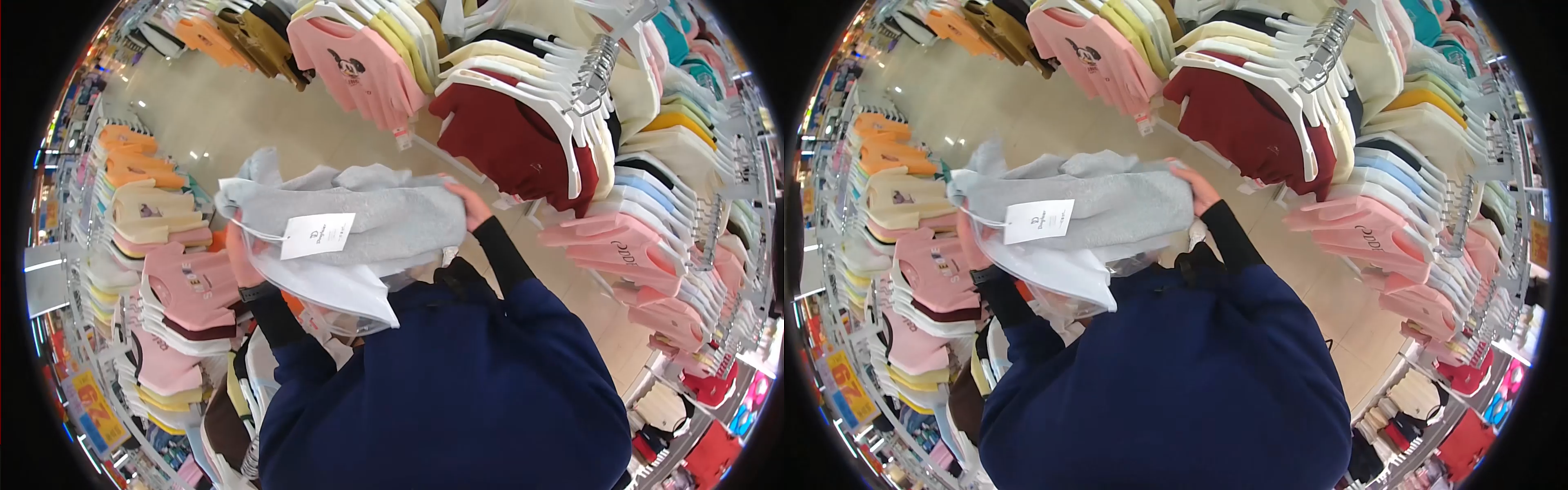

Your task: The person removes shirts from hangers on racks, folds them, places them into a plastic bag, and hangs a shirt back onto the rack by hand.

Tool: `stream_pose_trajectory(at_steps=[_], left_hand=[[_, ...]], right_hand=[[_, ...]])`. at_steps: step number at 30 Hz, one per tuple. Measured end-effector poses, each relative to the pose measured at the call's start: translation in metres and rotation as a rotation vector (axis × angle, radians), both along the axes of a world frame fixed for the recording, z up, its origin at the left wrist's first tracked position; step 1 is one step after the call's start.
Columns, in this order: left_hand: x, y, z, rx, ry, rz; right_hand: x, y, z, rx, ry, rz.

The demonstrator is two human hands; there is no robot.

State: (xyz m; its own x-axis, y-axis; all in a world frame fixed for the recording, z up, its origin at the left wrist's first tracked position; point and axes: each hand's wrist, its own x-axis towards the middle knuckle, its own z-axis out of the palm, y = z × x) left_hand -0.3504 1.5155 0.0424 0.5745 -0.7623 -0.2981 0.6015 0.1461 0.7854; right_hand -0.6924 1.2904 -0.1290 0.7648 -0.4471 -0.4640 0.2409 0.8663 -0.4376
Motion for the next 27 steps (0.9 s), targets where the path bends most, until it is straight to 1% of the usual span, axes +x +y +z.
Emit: stream_pose_trajectory(at_steps=[1,2,3,4,5,7,8,10,11,12,13,14,15,16,18,19,22,23,26,27], left_hand=[[0.005,-0.004,-0.009,0.053,0.041,-0.035],[0.012,-0.004,-0.035,0.050,0.089,-0.091],[0.019,0.000,-0.071,0.050,0.137,-0.147],[0.023,0.000,-0.094,0.051,0.184,-0.203],[0.019,-0.011,-0.100,0.208,0.075,-0.156],[-0.003,-0.035,-0.104,0.516,-0.149,-0.041],[-0.011,-0.042,-0.100,0.497,-0.219,-0.070],[-0.027,-0.055,-0.087,0.460,-0.362,-0.123],[-0.031,-0.059,-0.089,0.431,-0.435,-0.154],[-0.034,-0.063,-0.095,0.404,-0.510,-0.186],[-0.041,-0.068,-0.090,0.378,-0.587,-0.217],[-0.048,-0.069,-0.083,0.316,-0.597,-0.291],[-0.064,-0.072,-0.057,0.256,-0.607,-0.365],[-0.080,-0.075,-0.036,0.195,-0.614,-0.436],[-0.103,-0.081,-0.004,0.088,-0.547,-0.464],[-0.112,-0.084,0.004,0.033,-0.514,-0.475],[-0.120,-0.102,-0.007,0.042,-0.382,-0.613],[-0.131,-0.110,-0.009,0.048,-0.412,-0.591],[-0.143,-0.131,-0.024,0.037,-0.224,-0.606],[-0.149,-0.136,-0.020,0.025,-0.164,-0.567]], right_hand=[[-0.011,-0.004,0.012,0.010,-0.021,-0.098],[-0.019,-0.008,0.024,0.015,-0.043,-0.197],[-0.022,-0.008,0.045,-0.009,-0.087,-0.216],[-0.023,-0.006,0.071,-0.033,-0.131,-0.234],[-0.022,-0.004,0.092,-0.059,-0.180,-0.249],[-0.017,0.002,0.119,-0.093,-0.195,-0.251],[-0.013,0.005,0.132,-0.110,-0.205,-0.249],[0.000,0.013,0.172,-0.188,-0.116,-0.269],[0.008,0.015,0.182,-0.224,-0.074,-0.279],[0.016,0.016,0.181,-0.281,-0.080,-0.318],[0.025,0.017,0.177,-0.337,-0.088,-0.358],[0.031,0.016,0.170,-0.391,-0.098,-0.399],[0.033,0.015,0.154,-0.410,-0.155,-0.386],[0.038,0.016,0.154,-0.411,-0.145,-0.418],[0.050,0.024,0.154,-0.411,-0.121,-0.478],[0.052,0.027,0.158,-0.417,-0.130,-0.493],[0.052,0.034,0.168,-0.377,-0.090,-0.528],[0.050,0.036,0.167,-0.387,-0.084,-0.512],[0.040,0.039,0.159,-0.425,-0.034,-0.483],[0.036,0.041,0.158,-0.444,0.003,-0.482]])
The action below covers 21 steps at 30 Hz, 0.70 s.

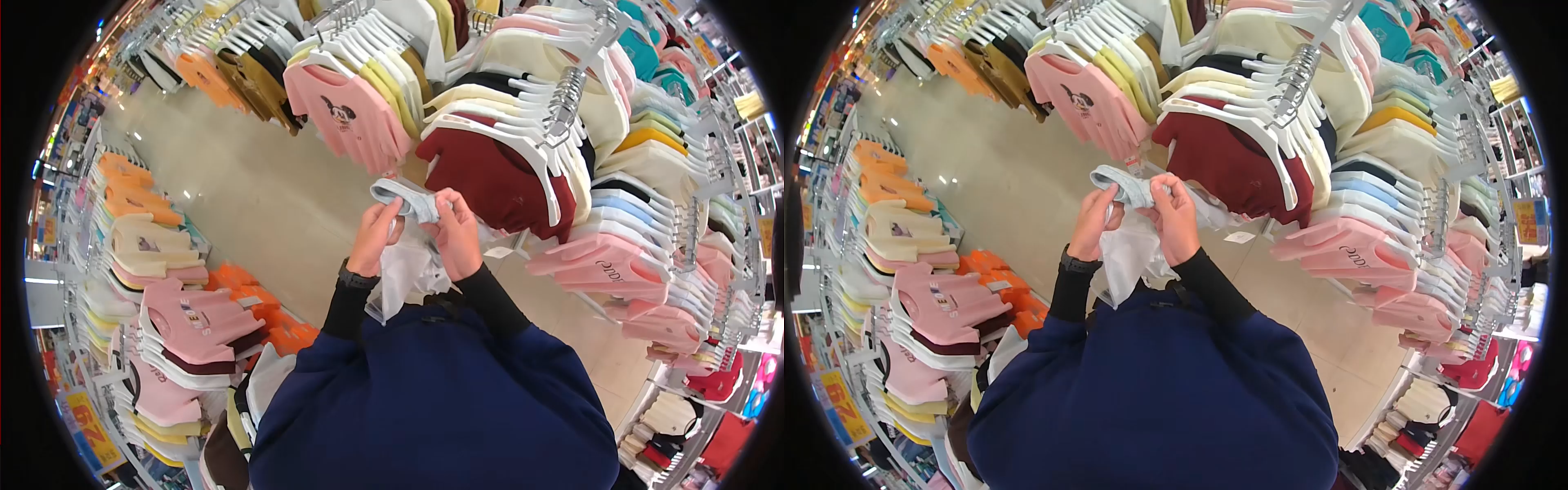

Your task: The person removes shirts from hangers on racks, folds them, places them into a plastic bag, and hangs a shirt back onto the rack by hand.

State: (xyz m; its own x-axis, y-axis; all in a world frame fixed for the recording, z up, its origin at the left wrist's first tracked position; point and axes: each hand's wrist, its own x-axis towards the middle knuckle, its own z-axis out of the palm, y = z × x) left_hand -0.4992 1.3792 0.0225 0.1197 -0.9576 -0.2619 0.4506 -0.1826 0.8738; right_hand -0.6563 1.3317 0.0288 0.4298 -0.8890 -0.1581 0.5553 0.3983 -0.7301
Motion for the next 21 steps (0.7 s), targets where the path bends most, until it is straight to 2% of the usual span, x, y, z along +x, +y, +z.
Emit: stream_pose_trajectory(at_steps=[3,6,9,10,13,16,19,21], left_hand=[[-0.014,-0.014,0.015,0.086,-0.039,0.031],[-0.026,-0.022,0.006,0.066,-0.101,-0.061],[-0.047,-0.026,-0.013,-0.128,-0.183,-0.242],[-0.052,-0.026,-0.012,-0.144,-0.207,-0.265],[-0.048,-0.031,-0.023,-0.173,-0.252,-0.254],[-0.032,-0.032,-0.018,-0.073,-0.304,-0.290],[-0.013,-0.034,-0.024,0.058,-0.150,-0.366],[-0.004,-0.033,-0.026,0.047,-0.070,-0.304]], right_hand=[[-0.016,0.006,-0.010,-0.071,0.168,-0.014],[-0.033,0.008,-0.009,-0.119,0.388,0.064],[-0.053,0.006,-0.012,-0.062,0.586,0.252],[-0.053,0.005,-0.022,-0.084,0.546,0.176],[-0.075,-0.007,-0.032,-0.032,0.640,0.322],[-0.083,-0.015,-0.046,0.039,0.533,0.320],[-0.085,-0.018,-0.055,0.122,0.522,0.232],[-0.088,-0.022,-0.058,0.132,0.484,0.081]])
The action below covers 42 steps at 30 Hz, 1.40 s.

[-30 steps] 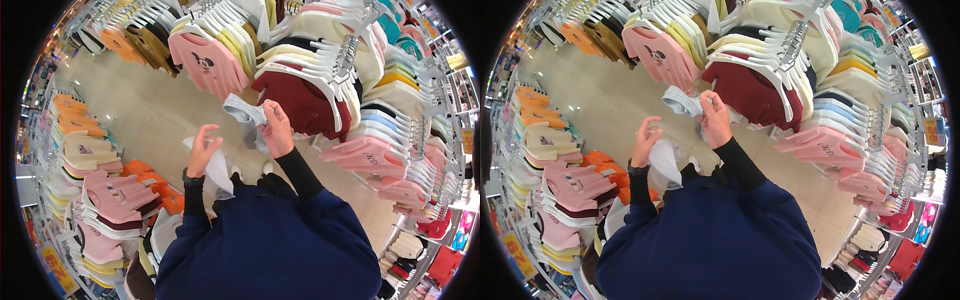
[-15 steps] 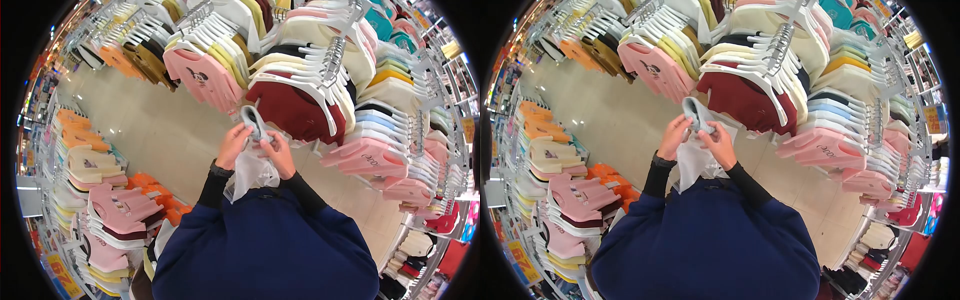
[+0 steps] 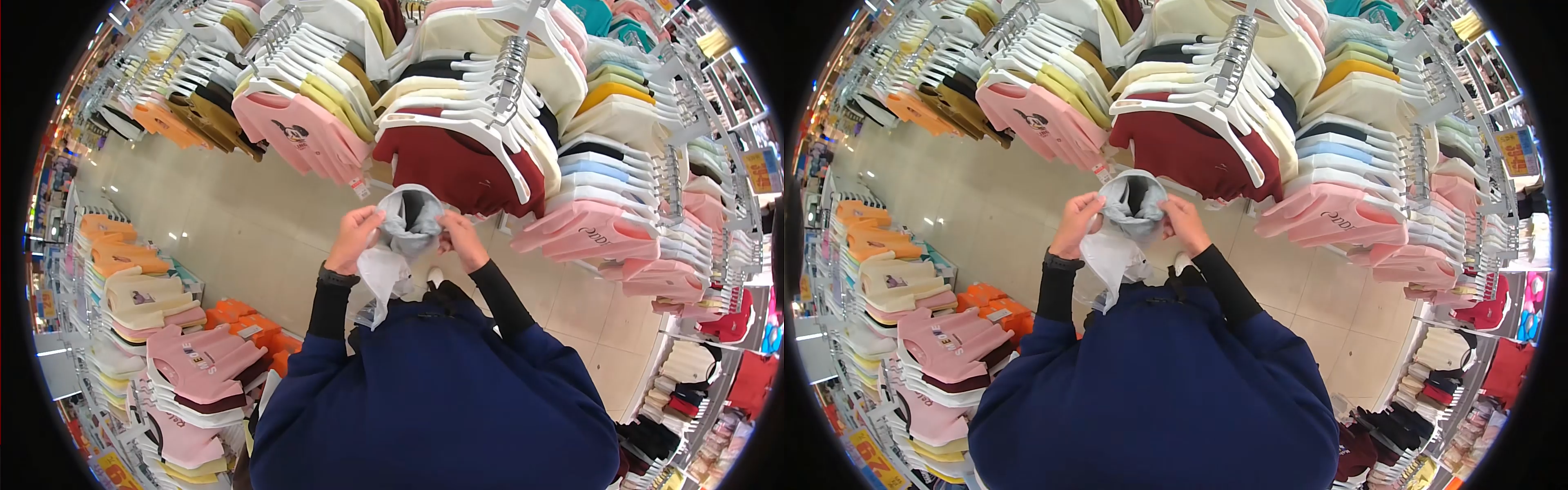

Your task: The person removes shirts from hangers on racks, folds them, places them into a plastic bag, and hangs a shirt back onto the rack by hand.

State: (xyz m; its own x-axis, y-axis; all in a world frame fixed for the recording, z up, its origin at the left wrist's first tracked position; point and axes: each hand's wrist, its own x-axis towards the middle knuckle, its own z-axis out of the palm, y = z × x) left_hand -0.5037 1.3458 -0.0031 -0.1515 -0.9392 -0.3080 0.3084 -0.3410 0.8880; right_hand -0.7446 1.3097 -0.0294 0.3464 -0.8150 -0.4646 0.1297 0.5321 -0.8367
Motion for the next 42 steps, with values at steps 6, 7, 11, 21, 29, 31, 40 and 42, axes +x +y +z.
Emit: stream_pose_trajectory(at_steps=[6,7,11,21,29,31,40,42], left_hand=[[0.024,0.007,0.011,0.020,-0.076,-0.054],[0.024,0.008,0.013,0.027,-0.092,-0.091],[-0.001,0.015,0.022,-0.174,-0.328,-0.257],[-0.031,0.014,-0.031,-0.618,-1.034,-0.447],[-0.019,-0.030,-0.067,-0.345,-0.706,0.335],[-0.024,-0.033,-0.048,-0.306,-0.496,0.421],[-0.037,-0.033,-0.009,-0.524,-0.591,0.405],[-0.037,-0.029,0.006,-0.505,-0.661,0.388]], right_hand=[[-0.019,-0.015,0.013,-0.362,0.142,-0.335],[-0.024,-0.017,0.013,-0.491,0.224,-0.337],[-0.036,-0.017,0.031,-0.650,0.391,-0.331],[-0.050,-0.004,0.053,-0.760,0.350,-0.413],[-0.064,0.018,0.080,-1.166,0.619,-0.059],[-0.067,0.017,0.072,-1.151,0.745,0.036],[-0.075,-0.055,0.032,-1.235,0.989,-0.364],[-0.068,-0.082,0.029,-1.260,0.985,-0.460]])
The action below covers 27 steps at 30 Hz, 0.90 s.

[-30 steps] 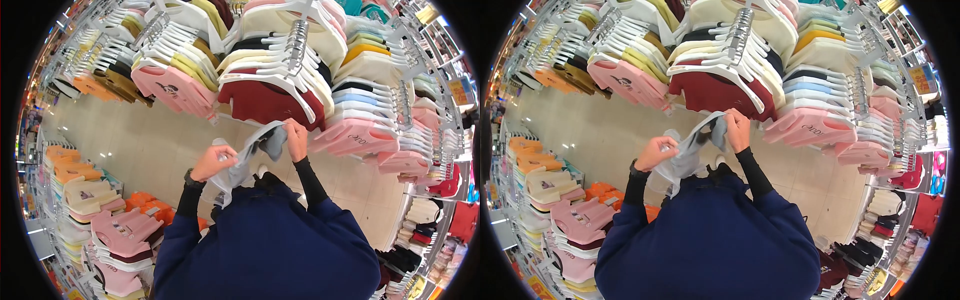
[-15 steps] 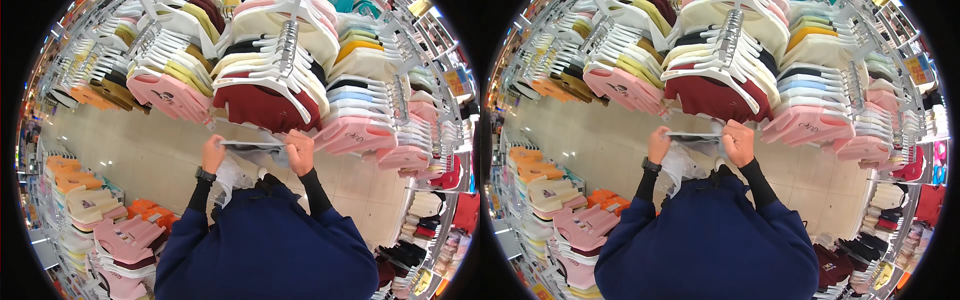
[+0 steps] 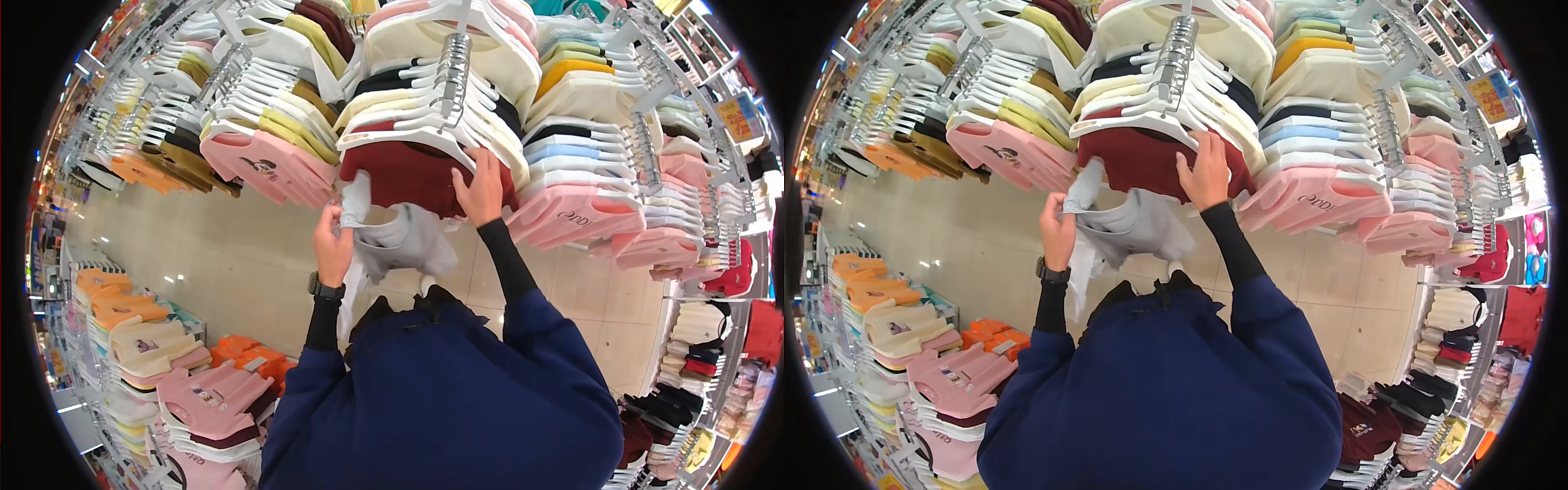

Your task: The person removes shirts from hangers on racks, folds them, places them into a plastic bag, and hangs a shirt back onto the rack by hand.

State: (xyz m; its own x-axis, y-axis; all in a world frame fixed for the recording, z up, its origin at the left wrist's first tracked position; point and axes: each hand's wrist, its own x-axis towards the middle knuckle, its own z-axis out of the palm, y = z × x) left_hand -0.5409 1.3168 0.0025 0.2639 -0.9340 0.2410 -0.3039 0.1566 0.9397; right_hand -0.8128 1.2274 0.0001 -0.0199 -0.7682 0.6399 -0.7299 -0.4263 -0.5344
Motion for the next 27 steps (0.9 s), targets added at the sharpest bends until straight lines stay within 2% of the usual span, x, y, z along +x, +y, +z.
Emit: stream_pose_trajectory(at_steps=[1,3,4,5,6,8,9,10,12,16,20,23,27], left_hand=[[0.001,0.000,0.001,-0.026,-0.049,0.003],[0.005,-0.002,0.004,-0.079,-0.149,0.006],[0.009,-0.002,0.007,-0.033,-0.183,0.008],[0.013,-0.001,0.012,0.015,-0.215,0.010],[0.017,-0.001,0.016,0.063,-0.245,0.012],[0.022,-0.004,0.018,0.022,-0.238,0.017],[0.026,-0.004,0.019,0.005,-0.233,0.025],[0.031,-0.004,0.019,0.028,-0.281,0.014],[0.043,-0.008,0.018,0.082,-0.378,-0.006],[0.054,-0.021,0.011,0.058,-0.349,0.026],[0.060,-0.027,0.022,0.100,-0.407,0.139],[0.059,-0.029,0.023,0.081,-0.414,0.163],[0.046,-0.026,0.020,0.087,-0.450,0.159]], right_hand=[[0.003,-0.012,-0.009,0.099,-0.059,0.060],[0.011,-0.028,-0.022,0.102,-0.045,0.082],[0.014,-0.034,-0.026,0.103,-0.038,0.092],[0.014,-0.039,-0.030,0.259,-0.128,0.115],[0.013,-0.040,-0.030,0.280,-0.148,0.131],[0.009,-0.044,-0.030,0.318,-0.182,0.174],[0.008,-0.038,-0.017,0.317,-0.161,0.104],[0.004,-0.036,-0.016,0.204,-0.212,0.148],[-0.010,-0.029,-0.007,0.113,-0.135,0.112],[-0.033,0.012,0.017,0.142,-0.250,0.184],[-0.055,0.078,0.035,0.485,-0.213,0.257],[-0.046,0.112,0.037,0.528,-0.172,0.330],[-0.013,0.128,0.030,0.448,-0.123,0.363]])
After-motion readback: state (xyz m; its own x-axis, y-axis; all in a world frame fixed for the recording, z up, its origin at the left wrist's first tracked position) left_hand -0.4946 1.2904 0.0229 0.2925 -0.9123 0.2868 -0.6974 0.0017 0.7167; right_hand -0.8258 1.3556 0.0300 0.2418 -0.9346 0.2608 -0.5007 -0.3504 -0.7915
